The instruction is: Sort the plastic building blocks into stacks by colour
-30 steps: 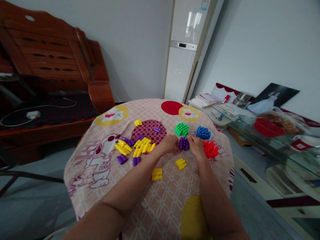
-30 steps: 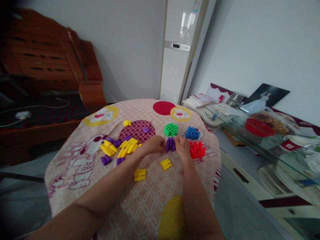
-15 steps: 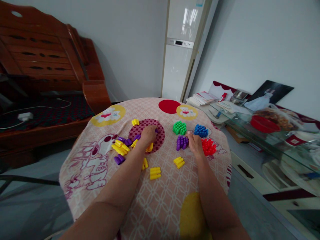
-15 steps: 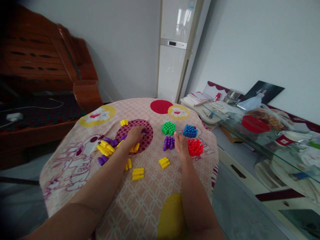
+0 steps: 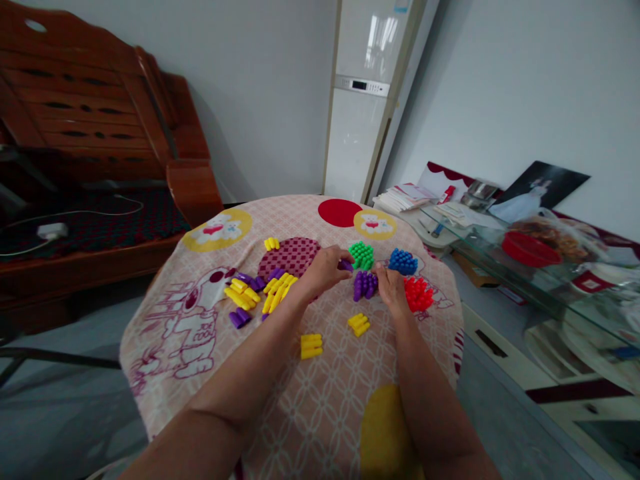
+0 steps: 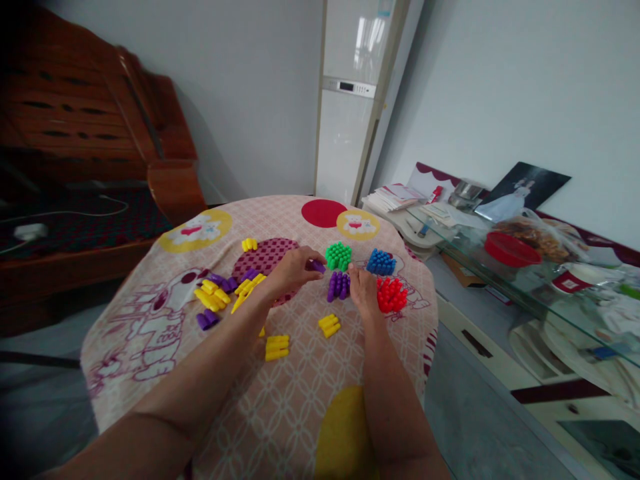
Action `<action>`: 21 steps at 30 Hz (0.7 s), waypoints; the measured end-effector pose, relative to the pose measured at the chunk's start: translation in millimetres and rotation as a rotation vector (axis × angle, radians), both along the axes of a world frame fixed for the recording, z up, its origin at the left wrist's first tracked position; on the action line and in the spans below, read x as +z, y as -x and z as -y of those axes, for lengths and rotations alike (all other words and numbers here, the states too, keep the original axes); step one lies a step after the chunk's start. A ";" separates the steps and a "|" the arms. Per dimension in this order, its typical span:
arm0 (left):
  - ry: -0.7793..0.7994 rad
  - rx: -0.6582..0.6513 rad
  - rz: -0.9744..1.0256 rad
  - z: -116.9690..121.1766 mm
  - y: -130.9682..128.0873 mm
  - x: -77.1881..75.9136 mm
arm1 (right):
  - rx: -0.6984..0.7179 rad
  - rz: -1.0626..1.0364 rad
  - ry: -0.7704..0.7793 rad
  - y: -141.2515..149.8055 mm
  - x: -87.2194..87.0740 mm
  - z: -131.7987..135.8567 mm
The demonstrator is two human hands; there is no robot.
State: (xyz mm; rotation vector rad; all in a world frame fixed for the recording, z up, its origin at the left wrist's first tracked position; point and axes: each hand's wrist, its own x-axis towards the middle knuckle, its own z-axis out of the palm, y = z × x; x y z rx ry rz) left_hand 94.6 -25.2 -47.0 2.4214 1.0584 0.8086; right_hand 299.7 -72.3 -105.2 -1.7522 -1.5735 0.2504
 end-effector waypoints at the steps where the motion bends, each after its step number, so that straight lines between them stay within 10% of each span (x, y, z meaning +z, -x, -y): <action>1: -0.006 -0.040 0.004 6.7 -6.0 3.2 | -0.001 0.014 -0.001 -0.1 0.0 -0.3; 10: -0.072 -0.282 -0.097 42.7 -40.0 -3.0 | -0.031 0.148 0.005 -0.3 -0.4 -5.8; 21: -0.115 -0.365 -0.135 40.2 -49.3 -21.1 | 0.066 -0.259 0.005 -7.7 5.0 -1.2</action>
